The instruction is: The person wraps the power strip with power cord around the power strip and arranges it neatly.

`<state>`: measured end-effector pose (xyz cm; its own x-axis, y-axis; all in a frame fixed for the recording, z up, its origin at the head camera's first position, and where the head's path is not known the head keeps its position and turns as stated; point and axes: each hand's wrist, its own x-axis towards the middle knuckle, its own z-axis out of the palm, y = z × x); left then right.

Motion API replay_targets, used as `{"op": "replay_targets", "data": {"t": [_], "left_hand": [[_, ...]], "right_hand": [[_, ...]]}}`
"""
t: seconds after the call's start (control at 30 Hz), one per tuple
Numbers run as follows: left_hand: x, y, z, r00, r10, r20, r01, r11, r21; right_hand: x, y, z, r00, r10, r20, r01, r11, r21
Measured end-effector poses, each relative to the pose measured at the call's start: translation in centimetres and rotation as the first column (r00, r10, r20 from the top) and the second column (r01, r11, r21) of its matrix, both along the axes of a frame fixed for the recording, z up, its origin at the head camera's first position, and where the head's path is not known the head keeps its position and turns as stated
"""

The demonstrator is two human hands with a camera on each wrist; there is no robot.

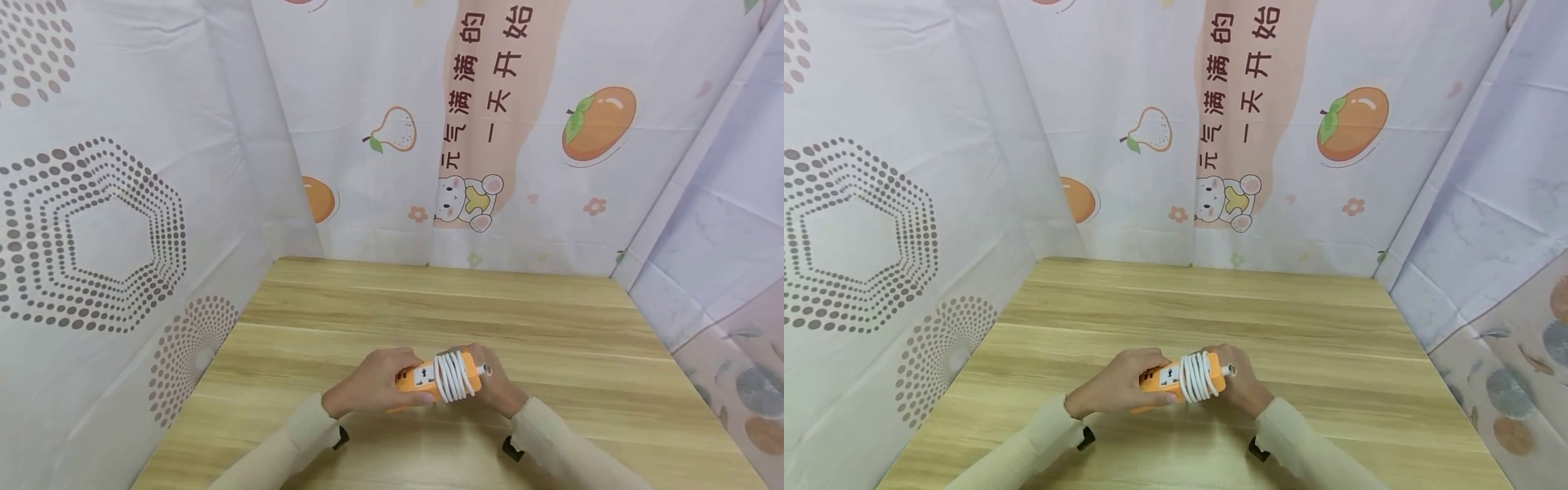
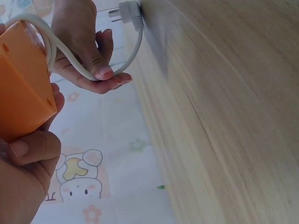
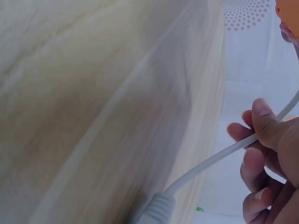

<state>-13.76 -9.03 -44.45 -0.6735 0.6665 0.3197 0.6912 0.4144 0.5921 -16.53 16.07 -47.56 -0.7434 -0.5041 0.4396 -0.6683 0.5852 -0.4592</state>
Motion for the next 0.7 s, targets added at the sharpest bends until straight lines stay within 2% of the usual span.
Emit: {"op": "replay_targets", "data": {"t": [0.2, 0.33, 0.53, 0.7], "left_hand": [[0.1, 0.1, -0.2, 0.996, -0.088, 0.018, 0.088, 0.995, -0.039], [0.1, 0.2, -0.2, 0.989, -0.136, -0.051, 0.131, 0.987, -0.092], [0.0, 0.4, -0.5, 0.965, -0.153, -0.214, 0.107, 0.971, -0.211], [0.0, 0.6, -0.9, 0.941, -0.157, -0.3, 0.064, 0.953, -0.297]], "right_hand": [[-0.8, 0.3, 0.4, 0.997, 0.016, -0.077, -0.004, 0.988, 0.156], [-1.3, 0.6, 0.2, 0.991, 0.035, -0.128, -0.009, 0.979, 0.203], [-1.7, 0.8, -0.1, 0.986, 0.026, -0.163, 0.01, 0.975, 0.22], [-1.7, 0.8, 0.2, 0.982, -0.004, -0.187, 0.048, 0.972, 0.229]]}}
